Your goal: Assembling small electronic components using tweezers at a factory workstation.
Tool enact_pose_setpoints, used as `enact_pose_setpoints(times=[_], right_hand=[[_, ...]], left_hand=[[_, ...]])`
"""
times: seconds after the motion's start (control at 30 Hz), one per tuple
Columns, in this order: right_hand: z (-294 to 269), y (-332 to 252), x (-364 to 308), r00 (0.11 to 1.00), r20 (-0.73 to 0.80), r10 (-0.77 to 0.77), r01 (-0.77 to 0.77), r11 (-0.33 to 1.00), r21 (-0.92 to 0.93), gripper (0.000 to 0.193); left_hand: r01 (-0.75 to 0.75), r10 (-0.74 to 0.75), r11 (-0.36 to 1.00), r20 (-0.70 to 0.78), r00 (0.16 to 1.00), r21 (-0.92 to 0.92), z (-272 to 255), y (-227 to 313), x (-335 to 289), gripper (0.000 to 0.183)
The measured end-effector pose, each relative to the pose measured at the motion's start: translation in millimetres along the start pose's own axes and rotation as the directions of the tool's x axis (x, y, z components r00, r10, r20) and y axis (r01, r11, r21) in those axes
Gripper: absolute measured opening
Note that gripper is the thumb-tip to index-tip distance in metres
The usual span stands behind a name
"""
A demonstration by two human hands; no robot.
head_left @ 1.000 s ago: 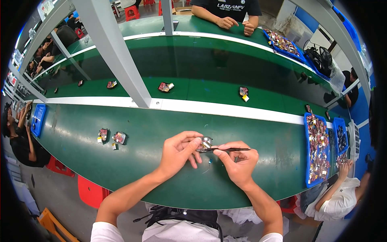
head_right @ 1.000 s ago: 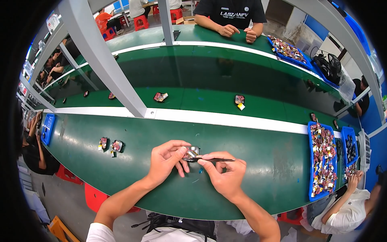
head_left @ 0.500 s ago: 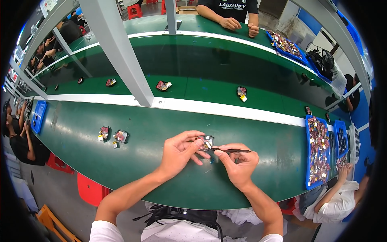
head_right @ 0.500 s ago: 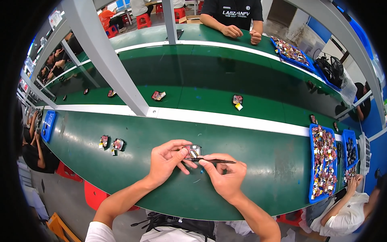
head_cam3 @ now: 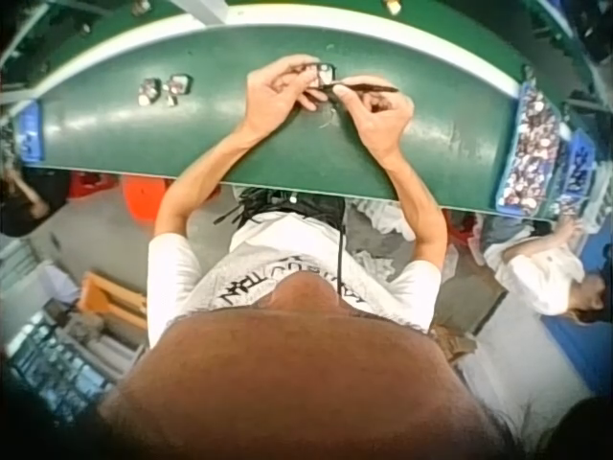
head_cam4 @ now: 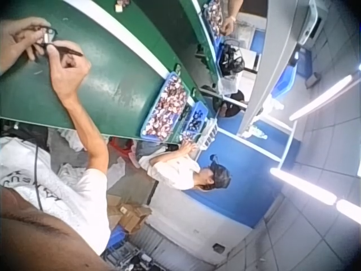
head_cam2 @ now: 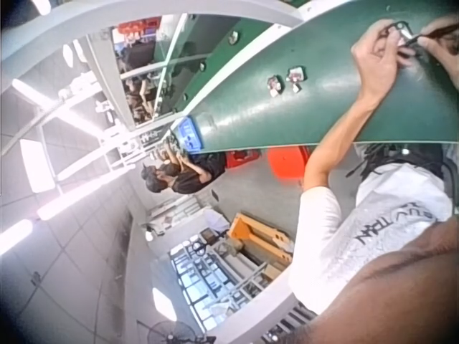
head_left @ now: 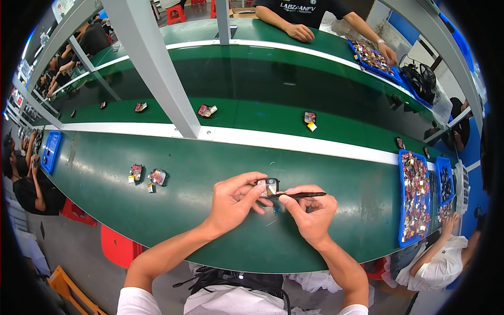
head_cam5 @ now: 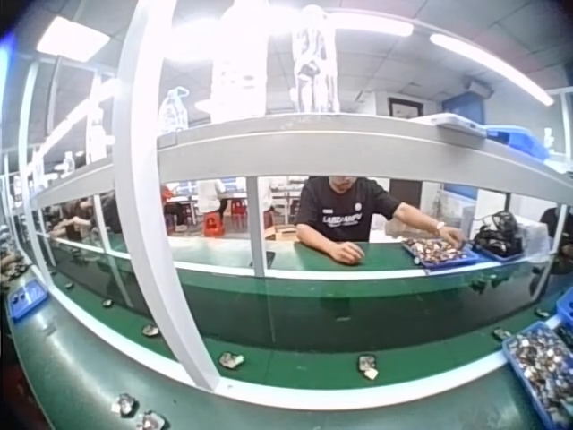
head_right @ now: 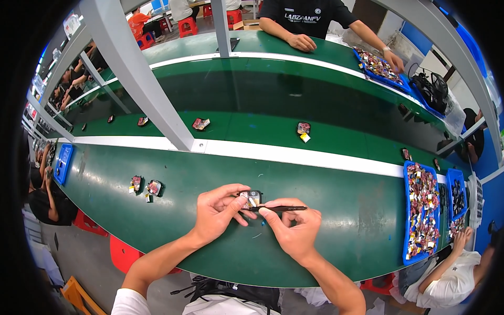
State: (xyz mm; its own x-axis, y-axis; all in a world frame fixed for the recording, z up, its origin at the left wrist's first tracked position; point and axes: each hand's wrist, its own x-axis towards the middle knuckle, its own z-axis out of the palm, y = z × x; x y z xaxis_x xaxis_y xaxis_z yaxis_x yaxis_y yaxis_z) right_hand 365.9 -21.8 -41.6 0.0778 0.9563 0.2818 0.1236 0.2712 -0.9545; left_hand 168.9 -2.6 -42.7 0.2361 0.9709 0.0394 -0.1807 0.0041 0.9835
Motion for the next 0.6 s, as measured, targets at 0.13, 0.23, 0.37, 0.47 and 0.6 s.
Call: enact_pose_setpoints(times=[0.13,0.23,0.37,0.47,0.6], right_hand=[[-1.3,3.5,0.4,0.998,0.022,-0.064,0.064,0.998,-0.006,0.015],[1.4,-0.4,2.2,0.983,0.061,-0.171,0.175,0.982,-0.066,0.016],[1.3,-0.9,4.6,0.954,0.086,-0.287,0.295,0.950,-0.099,0.017],[-2.0,0.3,4.5,0.951,0.095,-0.295,0.305,0.944,-0.128,0.019],[-2.3,-2.3,5.8,0.943,0.110,-0.313,0.327,0.933,-0.148,0.020]], left_hand=[[-0.017,0.017,1.000,0.004,1.000,0.008,-2.3,0.9,2.1,0.029],[0.010,-0.010,1.000,0.003,1.000,-0.006,-5.3,1.2,3.3,0.028],[0.020,-0.020,1.000,0.001,1.000,-0.014,-3.9,1.5,2.5,0.029],[0.030,-0.030,0.999,0.009,0.999,-0.014,-3.1,1.5,1.8,0.029],[0.056,-0.056,0.998,0.015,0.998,-0.025,-2.7,2.2,2.7,0.029]])
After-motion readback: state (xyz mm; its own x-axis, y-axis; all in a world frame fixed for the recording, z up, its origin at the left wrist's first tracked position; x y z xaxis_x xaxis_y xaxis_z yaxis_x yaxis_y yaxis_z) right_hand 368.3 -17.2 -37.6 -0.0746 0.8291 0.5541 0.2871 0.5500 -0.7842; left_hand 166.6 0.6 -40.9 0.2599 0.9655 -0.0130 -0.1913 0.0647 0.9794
